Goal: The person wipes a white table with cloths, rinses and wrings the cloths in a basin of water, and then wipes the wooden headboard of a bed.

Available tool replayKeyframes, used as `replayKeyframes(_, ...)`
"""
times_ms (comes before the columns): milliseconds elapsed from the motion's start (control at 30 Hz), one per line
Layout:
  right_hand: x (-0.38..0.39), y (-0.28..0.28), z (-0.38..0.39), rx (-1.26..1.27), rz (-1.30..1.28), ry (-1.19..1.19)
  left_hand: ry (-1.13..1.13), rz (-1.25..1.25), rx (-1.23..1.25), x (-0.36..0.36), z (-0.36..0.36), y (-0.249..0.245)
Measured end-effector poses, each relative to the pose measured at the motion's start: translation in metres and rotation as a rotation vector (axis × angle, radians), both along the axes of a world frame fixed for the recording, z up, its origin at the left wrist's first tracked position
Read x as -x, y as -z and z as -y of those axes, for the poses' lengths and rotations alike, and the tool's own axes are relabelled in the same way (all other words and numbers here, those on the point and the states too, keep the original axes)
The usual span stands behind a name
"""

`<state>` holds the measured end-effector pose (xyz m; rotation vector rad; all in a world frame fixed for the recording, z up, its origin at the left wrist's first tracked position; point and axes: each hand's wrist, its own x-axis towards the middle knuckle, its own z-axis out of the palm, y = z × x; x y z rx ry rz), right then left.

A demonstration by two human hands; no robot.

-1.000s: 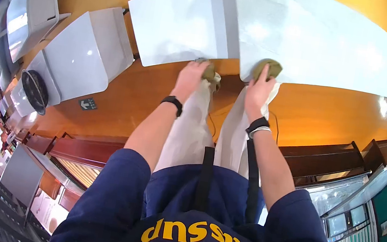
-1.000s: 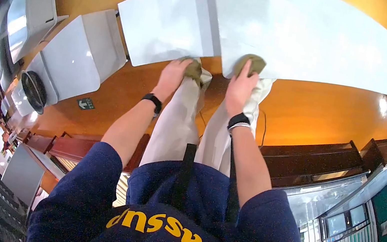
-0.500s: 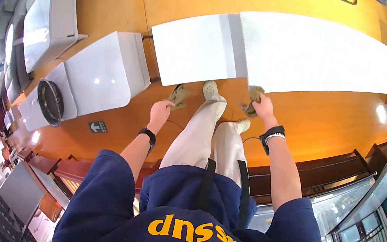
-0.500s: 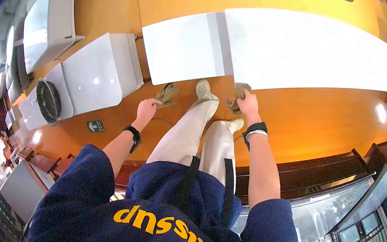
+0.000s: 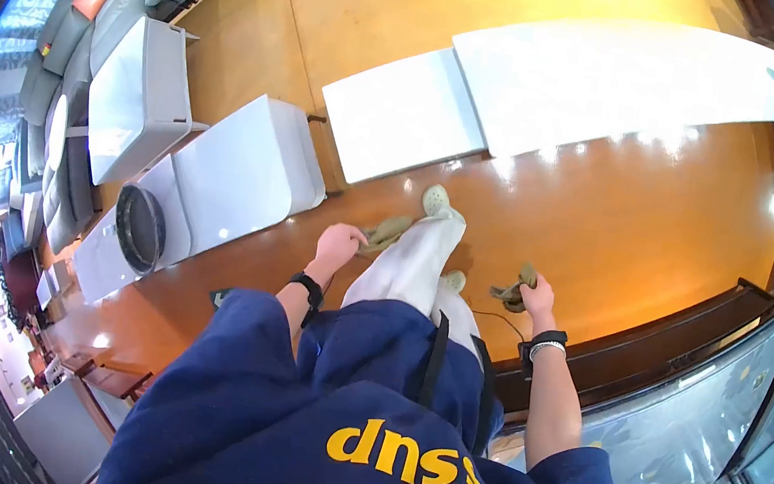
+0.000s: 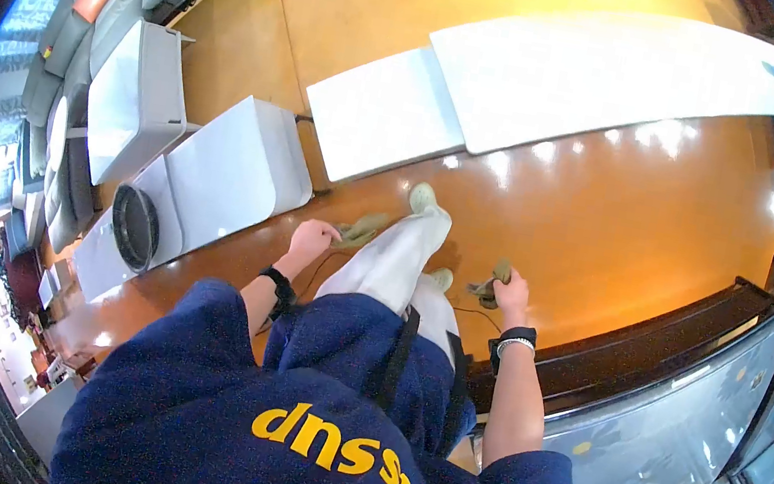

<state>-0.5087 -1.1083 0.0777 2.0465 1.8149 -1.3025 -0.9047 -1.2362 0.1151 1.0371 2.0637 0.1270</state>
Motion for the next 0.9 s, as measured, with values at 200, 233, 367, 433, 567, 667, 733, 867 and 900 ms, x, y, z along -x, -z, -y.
replayKeyframes(200, -0.097, 0.036, 0.111, 0.042, -0.047, 0.185, -0.072, -0.091, -0.303, -0.05, 0.048, -0.073)
replayKeyframes(233, -0.102, 0.019, 0.125, 0.041, 0.025, 0.164, 0.007, -0.078, -0.313, -0.052, 0.054, -0.078)
replayKeyframes(367, -0.144, 0.019, 0.198, 0.162, 0.036, 0.248, 0.22, -0.065, -0.265, -0.056, 0.074, -0.107)
replayKeyframes(433, -0.153, 0.007, 0.228, 0.226, 0.042, 0.285, 0.215, -0.053, -0.286, -0.054, 0.09, -0.12)
replayKeyframes(567, -0.146, -0.003, 0.268, 0.285, 0.135, 0.22, 0.267, -0.086, -0.273, -0.04, 0.121, -0.15)
replayKeyframes(667, -0.13, -0.002, 0.281, 0.301, 0.077, 0.226, 0.294, -0.106, -0.251, -0.032, 0.143, -0.176)
replayKeyframes(733, -0.111, 0.006, 0.273, 0.159, -0.028, 0.097, 0.28, -0.113, -0.255, -0.019, 0.155, -0.188)
replayKeyframes(867, -0.046, 0.01, 0.24, 0.002, 0.017, -0.052, 0.245, -0.146, -0.28, 0.022, 0.182, -0.198)
replayKeyframes(900, -0.029, 0.012, 0.231, -0.011, -0.08, -0.032, 0.22, -0.139, -0.297, 0.036, 0.19, -0.2)
